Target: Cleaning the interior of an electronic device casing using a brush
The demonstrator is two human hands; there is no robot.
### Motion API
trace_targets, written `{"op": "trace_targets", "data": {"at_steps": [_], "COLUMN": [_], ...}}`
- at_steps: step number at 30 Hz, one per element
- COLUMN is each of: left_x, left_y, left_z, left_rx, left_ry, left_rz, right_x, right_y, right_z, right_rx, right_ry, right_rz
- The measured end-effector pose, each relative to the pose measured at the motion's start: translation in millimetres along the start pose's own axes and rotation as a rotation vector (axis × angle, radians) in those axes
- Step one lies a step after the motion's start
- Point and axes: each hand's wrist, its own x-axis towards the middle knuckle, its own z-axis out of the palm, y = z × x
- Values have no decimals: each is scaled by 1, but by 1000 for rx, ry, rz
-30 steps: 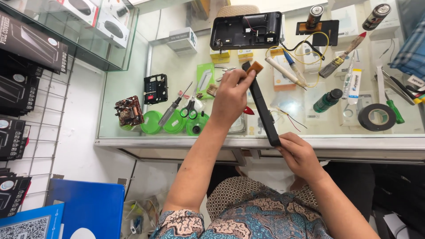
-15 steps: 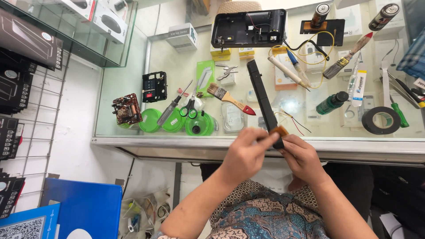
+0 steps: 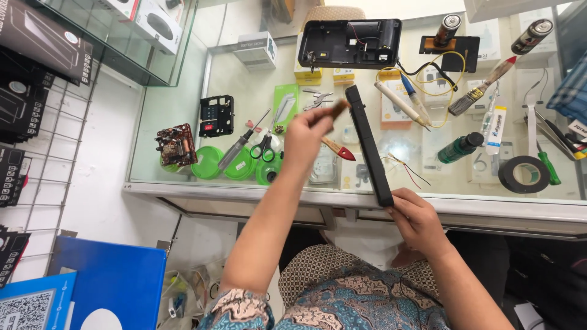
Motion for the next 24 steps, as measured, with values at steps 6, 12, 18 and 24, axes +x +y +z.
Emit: {"op": "trace_targets", "data": {"at_steps": [6, 12, 18, 24], "left_x": [46, 5, -95, -127], "left_y": [20, -12, -29, -5], "left_z": [18, 25, 27, 19], "left_rx": [487, 452, 465, 476], "left_ry": [59, -207, -118, -124], "left_rz": [630, 935, 1061, 1238], "right_x": [-8, -1, -5, -10], "right_y": [9, 3, 12, 16], "right_z": [-3, 4, 2, 5], "right_rx": [-16, -42, -25, -52], "right_ry": [-94, 20, 25, 28], "right_rz": [-40, -33, -75, -106]}}
